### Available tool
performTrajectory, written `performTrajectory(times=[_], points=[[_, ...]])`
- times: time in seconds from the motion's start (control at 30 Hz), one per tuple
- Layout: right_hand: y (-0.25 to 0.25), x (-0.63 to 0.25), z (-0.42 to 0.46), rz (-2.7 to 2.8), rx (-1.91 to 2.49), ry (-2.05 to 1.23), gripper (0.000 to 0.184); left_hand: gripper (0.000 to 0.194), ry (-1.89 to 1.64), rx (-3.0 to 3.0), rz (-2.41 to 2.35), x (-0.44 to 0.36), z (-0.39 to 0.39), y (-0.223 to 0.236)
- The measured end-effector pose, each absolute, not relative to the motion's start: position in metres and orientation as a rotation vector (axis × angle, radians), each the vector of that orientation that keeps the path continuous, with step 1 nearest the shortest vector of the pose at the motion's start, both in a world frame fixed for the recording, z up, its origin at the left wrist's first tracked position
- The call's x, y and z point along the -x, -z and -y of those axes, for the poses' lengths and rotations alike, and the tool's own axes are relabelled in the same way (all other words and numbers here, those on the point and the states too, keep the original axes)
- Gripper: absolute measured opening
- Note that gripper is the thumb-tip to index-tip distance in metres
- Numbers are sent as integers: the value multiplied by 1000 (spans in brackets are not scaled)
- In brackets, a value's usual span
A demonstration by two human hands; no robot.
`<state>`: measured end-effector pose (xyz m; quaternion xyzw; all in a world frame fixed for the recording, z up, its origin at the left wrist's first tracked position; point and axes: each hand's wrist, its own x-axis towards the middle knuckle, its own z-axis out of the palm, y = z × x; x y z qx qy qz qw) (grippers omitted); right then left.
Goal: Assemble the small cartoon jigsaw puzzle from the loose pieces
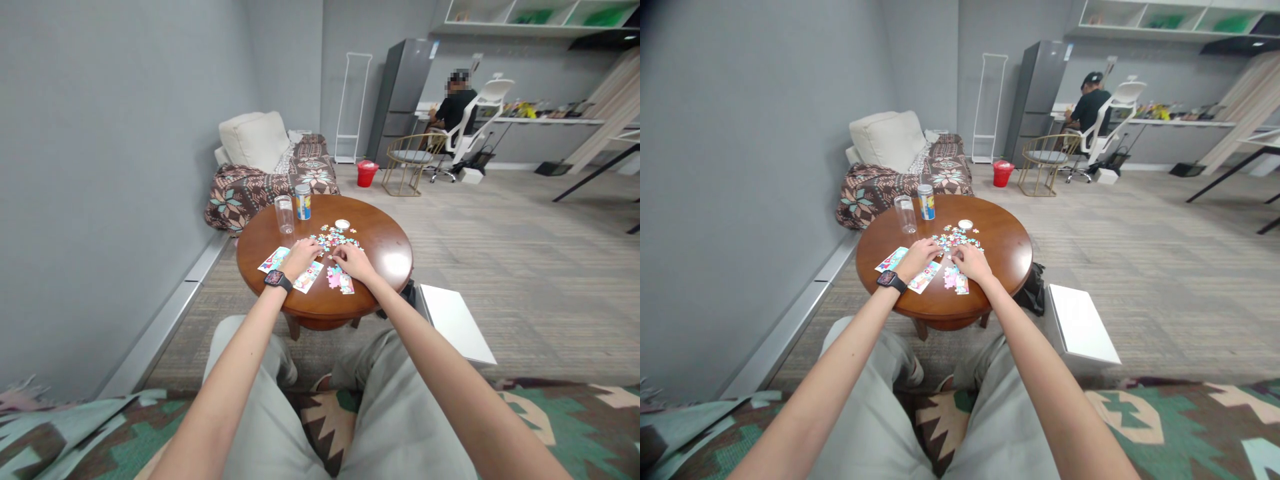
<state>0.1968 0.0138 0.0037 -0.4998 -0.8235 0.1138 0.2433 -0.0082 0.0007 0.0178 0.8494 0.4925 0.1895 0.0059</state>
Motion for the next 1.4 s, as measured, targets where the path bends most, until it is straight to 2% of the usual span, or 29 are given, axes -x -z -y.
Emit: performTrajectory(times=[0.13,0.37,0.6,0.73,0.9,1.07,1.4], points=[[-2,-197,-14,2203,1366,-337,8,23,-614,-2645,-1596,8,1,-18],[0,-195,-14,2141,1390,-352,9,23,-893,-2397,-1973,13,1,-16],[1,-199,-16,1687,1537,-343,20,23,-799,-2395,-1997,13,3,-16],[2,-203,-15,1461,1671,-296,17,27,-793,-2344,-2089,11,7,-23],[2,-201,-13,1454,1686,-261,16,34,-664,-2363,-2162,10,9,-29],[2,-202,-13,1441,1664,-289,14,35,-521,-2543,-2041,10,8,-28],[-5,-202,-7,1605,1688,-525,24,36,-550,-2606,-1867,10,5,-24]])
